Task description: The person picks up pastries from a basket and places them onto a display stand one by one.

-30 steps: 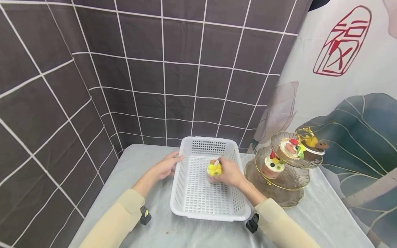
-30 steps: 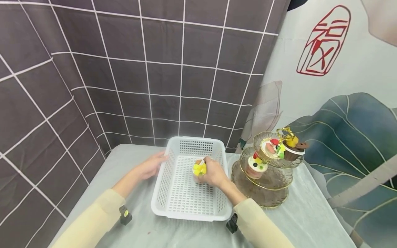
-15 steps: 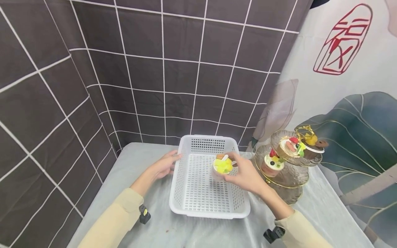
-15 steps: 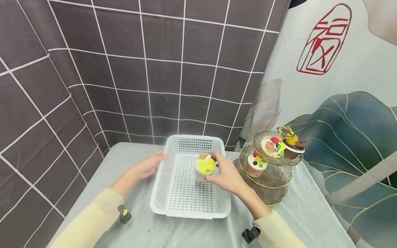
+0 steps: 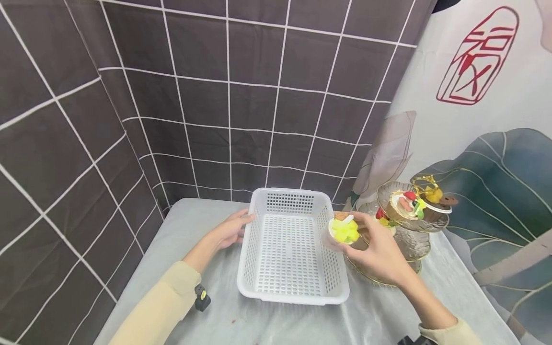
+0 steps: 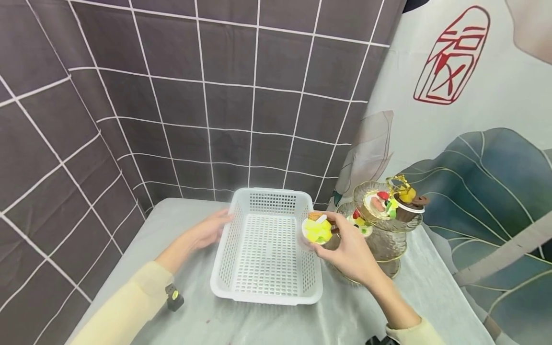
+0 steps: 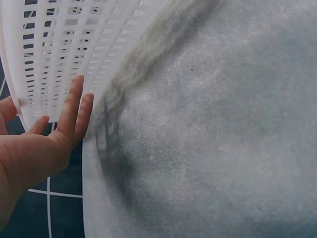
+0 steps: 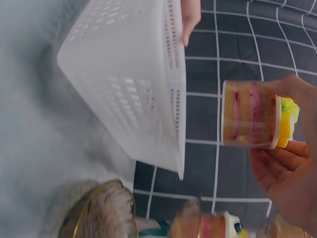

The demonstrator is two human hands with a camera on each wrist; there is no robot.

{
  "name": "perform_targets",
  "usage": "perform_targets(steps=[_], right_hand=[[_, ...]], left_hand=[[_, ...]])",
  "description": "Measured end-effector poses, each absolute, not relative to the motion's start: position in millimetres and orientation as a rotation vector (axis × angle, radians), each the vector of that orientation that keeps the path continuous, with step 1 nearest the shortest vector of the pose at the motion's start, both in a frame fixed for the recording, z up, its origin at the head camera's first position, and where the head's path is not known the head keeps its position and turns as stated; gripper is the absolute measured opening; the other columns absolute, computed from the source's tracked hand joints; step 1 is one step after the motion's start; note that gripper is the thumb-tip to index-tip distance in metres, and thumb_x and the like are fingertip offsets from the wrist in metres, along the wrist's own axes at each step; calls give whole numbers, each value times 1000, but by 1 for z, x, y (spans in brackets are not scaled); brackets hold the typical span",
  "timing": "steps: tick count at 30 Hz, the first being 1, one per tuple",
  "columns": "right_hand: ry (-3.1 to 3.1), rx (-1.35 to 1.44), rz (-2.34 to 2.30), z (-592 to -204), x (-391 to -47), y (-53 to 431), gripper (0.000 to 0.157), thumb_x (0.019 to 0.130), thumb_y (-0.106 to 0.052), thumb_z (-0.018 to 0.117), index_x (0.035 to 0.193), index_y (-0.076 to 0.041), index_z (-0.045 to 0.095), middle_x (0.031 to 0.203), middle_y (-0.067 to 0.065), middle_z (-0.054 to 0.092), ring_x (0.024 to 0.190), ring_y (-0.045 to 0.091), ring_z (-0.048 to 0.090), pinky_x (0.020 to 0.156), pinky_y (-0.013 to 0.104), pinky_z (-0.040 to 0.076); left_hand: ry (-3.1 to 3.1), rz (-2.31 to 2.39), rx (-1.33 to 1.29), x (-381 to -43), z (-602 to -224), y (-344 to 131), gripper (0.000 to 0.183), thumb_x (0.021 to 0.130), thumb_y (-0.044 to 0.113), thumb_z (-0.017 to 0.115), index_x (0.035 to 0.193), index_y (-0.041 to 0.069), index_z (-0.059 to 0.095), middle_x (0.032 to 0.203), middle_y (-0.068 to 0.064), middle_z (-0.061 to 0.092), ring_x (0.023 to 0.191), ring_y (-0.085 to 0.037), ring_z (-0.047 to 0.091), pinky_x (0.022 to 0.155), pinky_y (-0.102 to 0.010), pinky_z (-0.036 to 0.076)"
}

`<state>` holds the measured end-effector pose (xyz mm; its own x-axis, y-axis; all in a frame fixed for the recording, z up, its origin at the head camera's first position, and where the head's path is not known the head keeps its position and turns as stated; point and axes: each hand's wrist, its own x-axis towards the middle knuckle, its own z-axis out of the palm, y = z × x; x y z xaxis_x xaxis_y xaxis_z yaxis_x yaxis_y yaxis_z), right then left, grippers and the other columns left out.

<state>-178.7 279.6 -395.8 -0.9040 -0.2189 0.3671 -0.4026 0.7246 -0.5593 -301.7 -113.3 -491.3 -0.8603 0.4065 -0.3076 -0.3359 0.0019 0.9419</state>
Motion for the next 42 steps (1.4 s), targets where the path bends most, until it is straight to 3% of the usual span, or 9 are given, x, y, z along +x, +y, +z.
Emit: perform_targets(steps=[6,11,22,30,37,42], right_hand=[[-2543,509,882,-392,-169,305,69,72,-7,95,133,-1,63,112,10,72,94,10,71,83,12,57],[-2490,514,862,-388,-161,321,71,68,-3,96,130,2,63,112,11,72,100,-6,61,87,3,48],[-2569,462,882,-387,-139,351,71,71,-6,98,134,-5,64,118,10,71,103,-10,56,87,2,47],[-2637,374,873,-388,-129,376,69,78,-10,96,138,-4,62,119,-7,65,104,-12,55,86,0,45],[-2713,211,859,-388,-122,397,71,85,-18,92,142,5,55,125,24,65,103,-21,44,80,-4,41],[-2708,146,877,-396,-122,412,70,88,-15,89,143,9,52,127,30,62,100,-19,43,78,-5,40]], left_hand=[[1781,1912,59,-301,-491,-112,62,113,32,50,166,11,27,150,-29,53,132,-48,59,100,-55,59],[1784,1915,54,-301,-490,-111,62,113,33,50,166,12,28,151,-29,53,133,-47,59,102,-55,58],[1774,1912,58,-304,-494,-111,64,113,35,51,167,13,26,150,-29,53,132,-46,60,100,-55,59],[1770,1910,67,-307,-494,-112,63,113,35,51,167,13,27,151,-28,53,132,-46,60,101,-55,59],[1776,1904,58,-307,-493,-112,62,113,37,51,166,14,29,152,-27,53,133,-45,60,102,-55,58],[1783,1902,46,-306,-494,-112,62,113,37,49,167,14,28,151,-26,54,133,-45,60,102,-55,58]])
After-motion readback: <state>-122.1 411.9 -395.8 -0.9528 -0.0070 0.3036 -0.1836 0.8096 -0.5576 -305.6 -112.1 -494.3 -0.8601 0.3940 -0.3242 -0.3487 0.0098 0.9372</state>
